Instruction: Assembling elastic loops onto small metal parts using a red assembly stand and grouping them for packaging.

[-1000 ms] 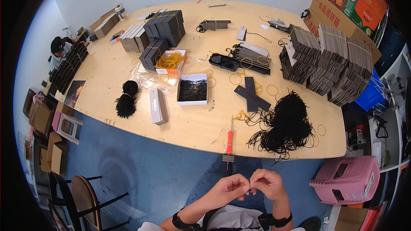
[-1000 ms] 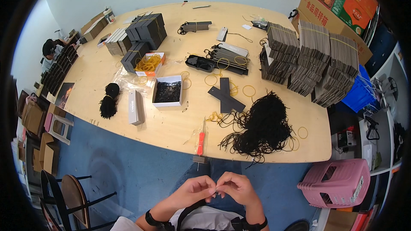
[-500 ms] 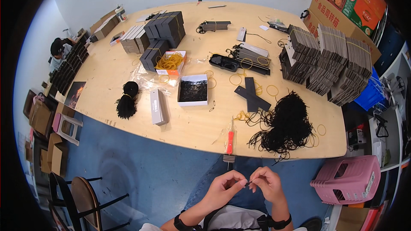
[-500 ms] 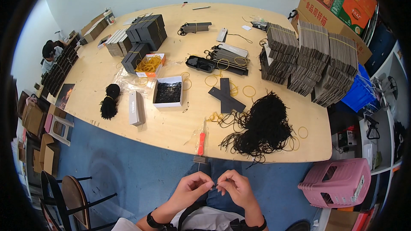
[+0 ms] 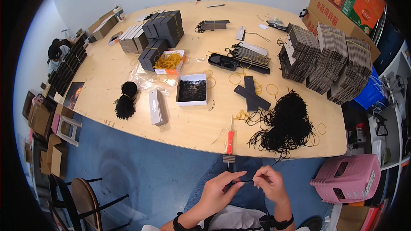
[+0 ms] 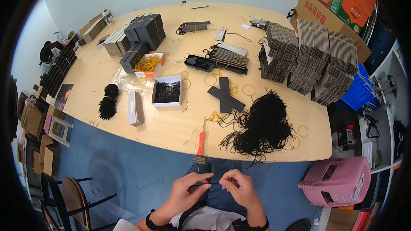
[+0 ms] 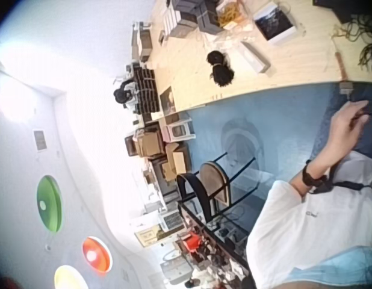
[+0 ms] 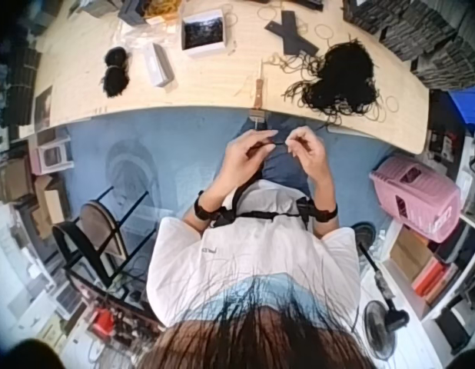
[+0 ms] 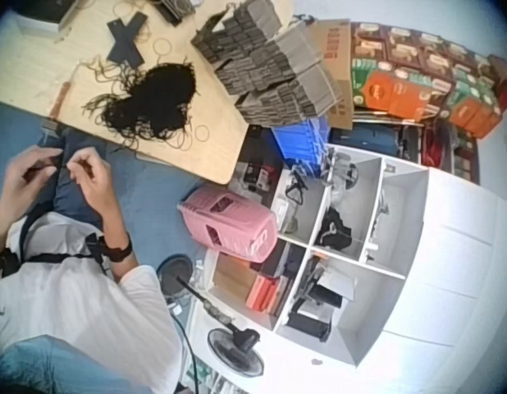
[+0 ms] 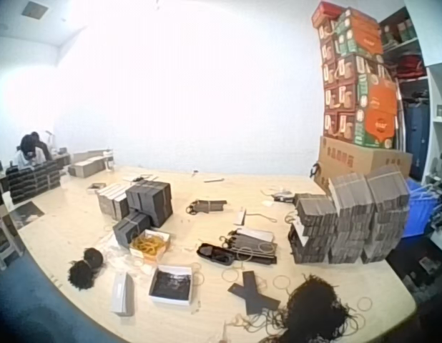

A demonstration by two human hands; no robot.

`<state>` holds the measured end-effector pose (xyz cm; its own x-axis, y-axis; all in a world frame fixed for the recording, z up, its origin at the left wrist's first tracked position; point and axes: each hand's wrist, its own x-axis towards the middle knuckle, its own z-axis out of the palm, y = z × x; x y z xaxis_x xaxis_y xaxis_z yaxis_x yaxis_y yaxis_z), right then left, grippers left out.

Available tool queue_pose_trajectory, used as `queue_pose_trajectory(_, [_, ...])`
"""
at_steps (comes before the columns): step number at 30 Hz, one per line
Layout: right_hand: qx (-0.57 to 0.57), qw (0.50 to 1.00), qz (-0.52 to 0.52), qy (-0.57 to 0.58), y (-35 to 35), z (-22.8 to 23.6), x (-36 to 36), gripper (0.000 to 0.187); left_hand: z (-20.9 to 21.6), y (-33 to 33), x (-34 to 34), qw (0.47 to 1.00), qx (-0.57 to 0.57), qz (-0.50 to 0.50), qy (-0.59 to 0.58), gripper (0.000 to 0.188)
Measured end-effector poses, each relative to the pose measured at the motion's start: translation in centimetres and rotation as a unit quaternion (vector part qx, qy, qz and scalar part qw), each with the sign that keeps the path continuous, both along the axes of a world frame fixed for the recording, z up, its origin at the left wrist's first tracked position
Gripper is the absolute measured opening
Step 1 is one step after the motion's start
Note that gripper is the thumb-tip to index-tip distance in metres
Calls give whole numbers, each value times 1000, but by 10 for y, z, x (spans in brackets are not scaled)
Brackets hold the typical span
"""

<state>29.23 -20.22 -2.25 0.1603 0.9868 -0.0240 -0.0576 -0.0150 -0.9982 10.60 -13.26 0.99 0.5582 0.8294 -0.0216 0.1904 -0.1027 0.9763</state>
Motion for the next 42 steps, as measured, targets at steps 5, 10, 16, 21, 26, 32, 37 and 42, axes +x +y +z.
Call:
queue_pose_trajectory(5, [-3, 1000, -20, 4, 0, -4, -1, 5, -6, 0, -5, 996, 74, 20, 41, 11])
queue_pose_trajectory(10, [-25, 999, -9, -18, 0, -8, -5, 5, -20, 1, -10, 969, -223, 29, -99, 13])
queue_pose_trajectory(16, [-18, 999, 7, -32, 0, -7, -19, 6, -24, 3, -9, 874, -421, 39, -240, 17])
queue_pose_trajectory(21, [-8, 998, 27, -52, 1, -3, -17, 6, -26, -7, -3, 984, -140, 56, -93, 17])
queue_pose_trajectory(26, [-28, 996, 51, -65, 1, -1, -8, 6, -29, -10, -7, 996, -93, -3, 8, 10])
queue_pose_trajectory(32, [-71, 994, 81, 22, -1, -3, -10, 6, -40, -6, -5, 904, -387, -32, -181, 12])
queue_pose_trajectory(37, [-45, 997, 58, 16, -1, -1, -19, 7, -44, -1, -13, 817, -523, -57, -237, 14])
queue_pose_trajectory(42, [86, 966, 19, -242, 5, 6, -25, 11, -41, 1, -12, 807, -529, -41, -260, 14])
